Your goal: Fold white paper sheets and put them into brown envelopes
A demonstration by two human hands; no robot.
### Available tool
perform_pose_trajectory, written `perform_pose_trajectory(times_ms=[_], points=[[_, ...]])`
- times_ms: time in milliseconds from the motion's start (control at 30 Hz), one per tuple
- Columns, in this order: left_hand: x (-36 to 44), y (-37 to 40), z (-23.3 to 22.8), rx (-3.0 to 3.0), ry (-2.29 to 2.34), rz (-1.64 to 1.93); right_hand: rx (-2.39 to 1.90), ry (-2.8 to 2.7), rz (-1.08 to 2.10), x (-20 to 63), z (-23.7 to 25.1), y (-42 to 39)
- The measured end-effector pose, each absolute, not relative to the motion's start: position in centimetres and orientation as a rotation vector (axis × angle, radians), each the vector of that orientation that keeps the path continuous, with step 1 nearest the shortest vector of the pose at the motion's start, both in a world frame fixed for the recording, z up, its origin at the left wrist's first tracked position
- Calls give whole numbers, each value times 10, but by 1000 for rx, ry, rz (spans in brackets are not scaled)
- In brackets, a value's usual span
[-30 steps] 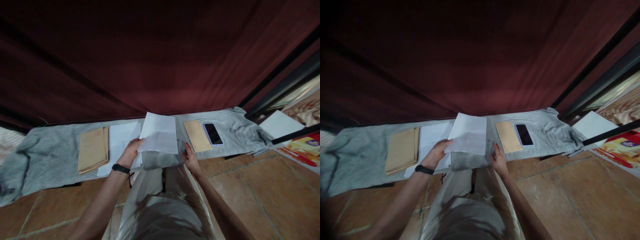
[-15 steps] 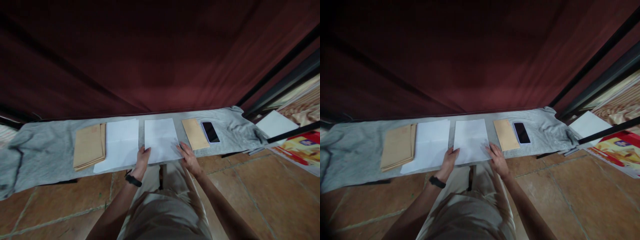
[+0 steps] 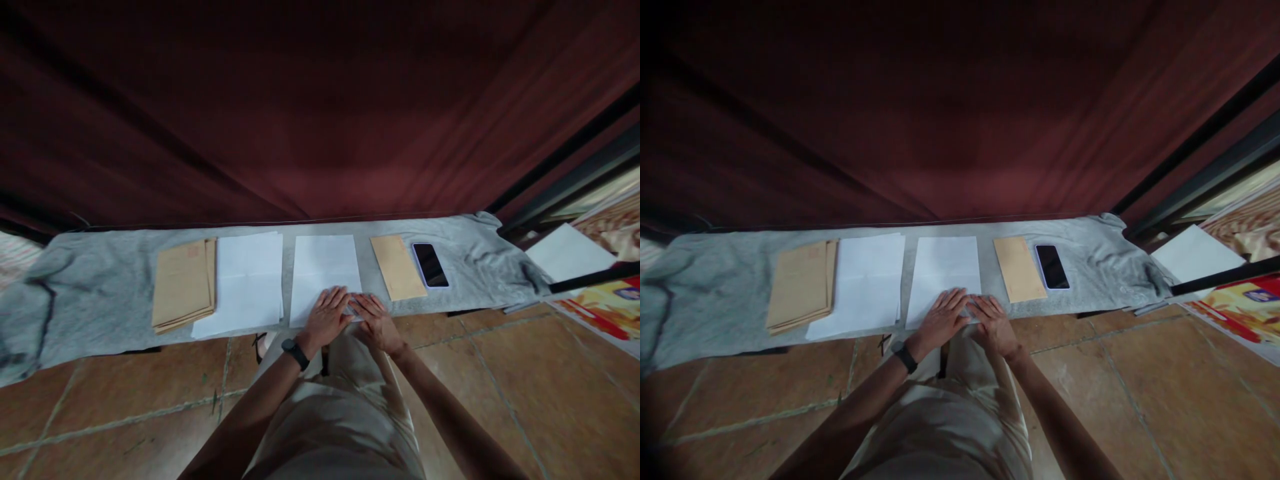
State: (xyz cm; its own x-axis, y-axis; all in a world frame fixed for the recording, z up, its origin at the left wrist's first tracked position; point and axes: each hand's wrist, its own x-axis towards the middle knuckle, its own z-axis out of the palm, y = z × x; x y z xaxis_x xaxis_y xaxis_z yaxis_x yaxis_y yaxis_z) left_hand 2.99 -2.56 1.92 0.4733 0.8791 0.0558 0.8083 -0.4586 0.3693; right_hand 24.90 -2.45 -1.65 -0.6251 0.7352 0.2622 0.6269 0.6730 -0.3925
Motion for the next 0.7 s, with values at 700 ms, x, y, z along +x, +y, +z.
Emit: perform_pose_trajectory(times_ms=[700], points=[[-88, -38, 30, 2150, 1339, 573, -1070, -2361, 550, 262, -11, -1]])
